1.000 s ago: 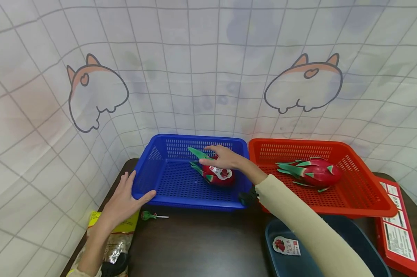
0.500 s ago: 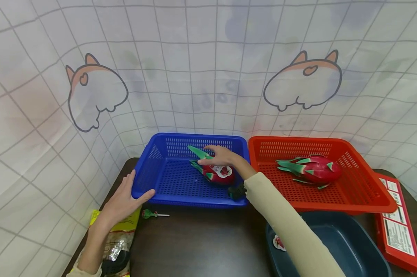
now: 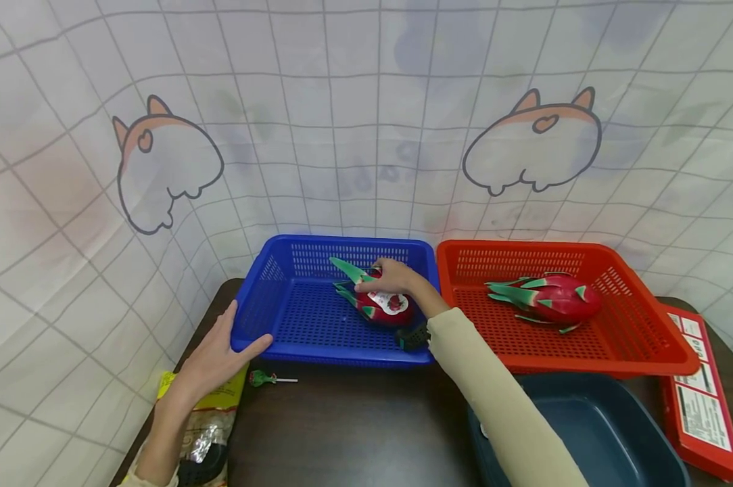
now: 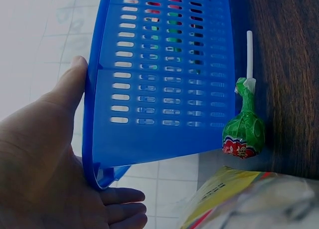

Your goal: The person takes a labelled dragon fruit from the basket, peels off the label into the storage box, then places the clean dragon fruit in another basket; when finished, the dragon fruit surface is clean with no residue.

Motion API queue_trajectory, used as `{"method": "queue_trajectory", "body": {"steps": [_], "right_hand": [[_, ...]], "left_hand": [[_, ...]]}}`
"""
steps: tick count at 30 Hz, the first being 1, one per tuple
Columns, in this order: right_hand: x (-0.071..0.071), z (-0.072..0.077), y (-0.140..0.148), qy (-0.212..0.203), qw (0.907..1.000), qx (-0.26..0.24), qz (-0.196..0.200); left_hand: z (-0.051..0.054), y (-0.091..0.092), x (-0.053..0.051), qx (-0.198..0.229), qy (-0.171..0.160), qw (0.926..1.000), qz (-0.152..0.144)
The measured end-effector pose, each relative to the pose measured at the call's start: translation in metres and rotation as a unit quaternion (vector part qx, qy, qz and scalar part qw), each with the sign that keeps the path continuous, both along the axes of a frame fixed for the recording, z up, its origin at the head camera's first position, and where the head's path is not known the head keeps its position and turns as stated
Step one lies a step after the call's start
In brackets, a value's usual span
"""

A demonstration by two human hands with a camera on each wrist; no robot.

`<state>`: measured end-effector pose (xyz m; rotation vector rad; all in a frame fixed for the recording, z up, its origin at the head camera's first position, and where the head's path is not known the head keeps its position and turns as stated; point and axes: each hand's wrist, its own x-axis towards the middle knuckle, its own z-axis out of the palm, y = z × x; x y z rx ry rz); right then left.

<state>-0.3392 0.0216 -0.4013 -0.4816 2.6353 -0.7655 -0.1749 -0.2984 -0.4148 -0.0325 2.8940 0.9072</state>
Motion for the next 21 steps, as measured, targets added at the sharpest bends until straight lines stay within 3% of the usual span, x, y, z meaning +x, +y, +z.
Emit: {"method": "queue_trajectory", "body": {"steps": [12,21], "right_hand": [[-0.0004,-0.0032,0.0029,-0.016,0.9986,-0.049,-0.009],[-0.0029,-0.0064,0.0003,0.012,0.9982,-0.054,-0.022]], "left_hand": [[0.0004,0.0002,0.0015,0.0,-0.005,1.0,-0.001],[0.0004,0.0009,0.0012,0.0,-0.006,1.0,0.0]]}}
